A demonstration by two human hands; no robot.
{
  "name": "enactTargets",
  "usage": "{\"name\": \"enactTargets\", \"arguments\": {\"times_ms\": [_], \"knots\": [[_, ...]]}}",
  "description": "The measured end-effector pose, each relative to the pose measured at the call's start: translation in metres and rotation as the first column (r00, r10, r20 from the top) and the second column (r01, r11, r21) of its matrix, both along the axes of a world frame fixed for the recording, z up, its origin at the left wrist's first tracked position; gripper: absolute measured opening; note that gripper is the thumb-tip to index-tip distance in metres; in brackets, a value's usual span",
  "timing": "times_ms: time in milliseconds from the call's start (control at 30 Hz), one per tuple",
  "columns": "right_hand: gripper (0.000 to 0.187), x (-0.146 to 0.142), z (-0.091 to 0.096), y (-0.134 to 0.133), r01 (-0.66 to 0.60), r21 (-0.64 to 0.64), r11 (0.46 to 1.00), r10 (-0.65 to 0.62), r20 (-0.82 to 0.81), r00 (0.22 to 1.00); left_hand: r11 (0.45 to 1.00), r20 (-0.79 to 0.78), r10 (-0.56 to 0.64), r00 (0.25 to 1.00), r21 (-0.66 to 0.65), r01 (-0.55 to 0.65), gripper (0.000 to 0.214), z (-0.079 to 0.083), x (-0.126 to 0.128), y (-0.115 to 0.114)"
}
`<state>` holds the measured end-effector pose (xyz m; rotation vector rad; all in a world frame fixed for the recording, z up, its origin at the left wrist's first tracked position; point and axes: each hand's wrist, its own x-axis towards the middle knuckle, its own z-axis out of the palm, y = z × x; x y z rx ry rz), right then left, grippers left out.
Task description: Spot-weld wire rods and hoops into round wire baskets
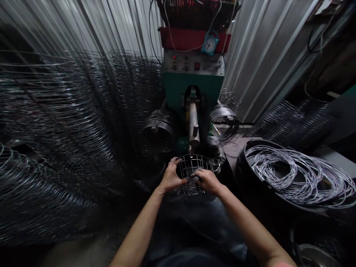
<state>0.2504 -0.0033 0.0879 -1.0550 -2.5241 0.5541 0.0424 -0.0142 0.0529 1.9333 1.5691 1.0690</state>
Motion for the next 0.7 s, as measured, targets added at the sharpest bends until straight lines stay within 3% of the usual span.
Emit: {"name": "enactTargets", "arguments": {"times_ms": [233, 433, 600, 700], "knots": [[0.017, -0.002, 0.003, 0.015, 0.042, 0.015, 0.999, -0.041, -0.060, 0.997, 1.000, 0.080, -0.002, 0.997, 0.003, 0.001, 0.085, -0.001, 0.003, 0.017], [0.024, -0.005, -0.001, 0.008, 0.102, 0.043, 0.994, -0.101, -0.016, 0.995, 0.999, 0.070, 0.031, 0.997, -0.016, -0.030, 0.084, 0.004, 0.003, 0.016], [0.026, -0.012, 0.000, 0.023, 0.226, 0.054, 0.973, -0.227, 0.015, 0.974, 0.995, 0.049, 0.100, 0.994, 0.017, -0.101, 0.079, 0.007, 0.005, 0.034], [0.025, -0.015, -0.002, 0.030, 0.251, 0.026, 0.968, -0.250, -0.031, 0.968, 0.997, 0.068, 0.073, 0.995, 0.012, -0.074, 0.076, 0.006, 0.007, 0.042]]}}
